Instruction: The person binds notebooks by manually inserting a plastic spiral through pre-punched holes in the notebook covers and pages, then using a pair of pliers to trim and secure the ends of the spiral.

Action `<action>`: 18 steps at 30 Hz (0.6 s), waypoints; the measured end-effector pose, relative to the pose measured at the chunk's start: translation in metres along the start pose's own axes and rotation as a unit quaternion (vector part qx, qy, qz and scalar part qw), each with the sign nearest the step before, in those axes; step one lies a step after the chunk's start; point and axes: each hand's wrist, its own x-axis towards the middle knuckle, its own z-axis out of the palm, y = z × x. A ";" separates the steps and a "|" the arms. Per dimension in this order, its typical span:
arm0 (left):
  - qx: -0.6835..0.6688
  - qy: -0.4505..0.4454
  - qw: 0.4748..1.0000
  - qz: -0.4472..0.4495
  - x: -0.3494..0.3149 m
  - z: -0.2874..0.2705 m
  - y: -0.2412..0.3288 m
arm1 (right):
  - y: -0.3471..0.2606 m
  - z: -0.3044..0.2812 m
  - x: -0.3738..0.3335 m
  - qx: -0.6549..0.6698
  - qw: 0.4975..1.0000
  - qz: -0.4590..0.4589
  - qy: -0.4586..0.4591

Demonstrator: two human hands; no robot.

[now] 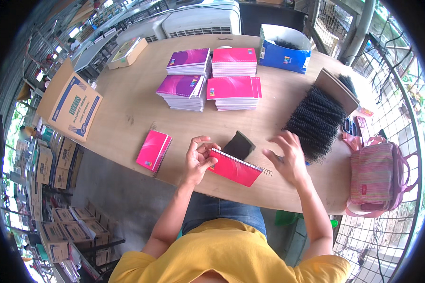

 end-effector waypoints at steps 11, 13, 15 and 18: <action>0.021 0.087 0.995 -0.046 -0.005 0.024 0.021 | 0.012 0.011 -0.067 -0.138 0.981 0.025 0.133; 0.029 0.095 0.994 -0.037 -0.008 0.027 0.022 | -0.006 -0.019 -0.039 -0.065 0.987 -0.059 0.133; 0.023 0.085 0.995 -0.052 -0.005 0.036 0.029 | -0.029 -0.036 -0.014 -0.047 0.983 -0.146 0.100; 0.026 0.086 0.995 -0.052 -0.009 0.038 0.034 | -0.054 -0.040 0.021 -0.051 0.956 -0.283 0.055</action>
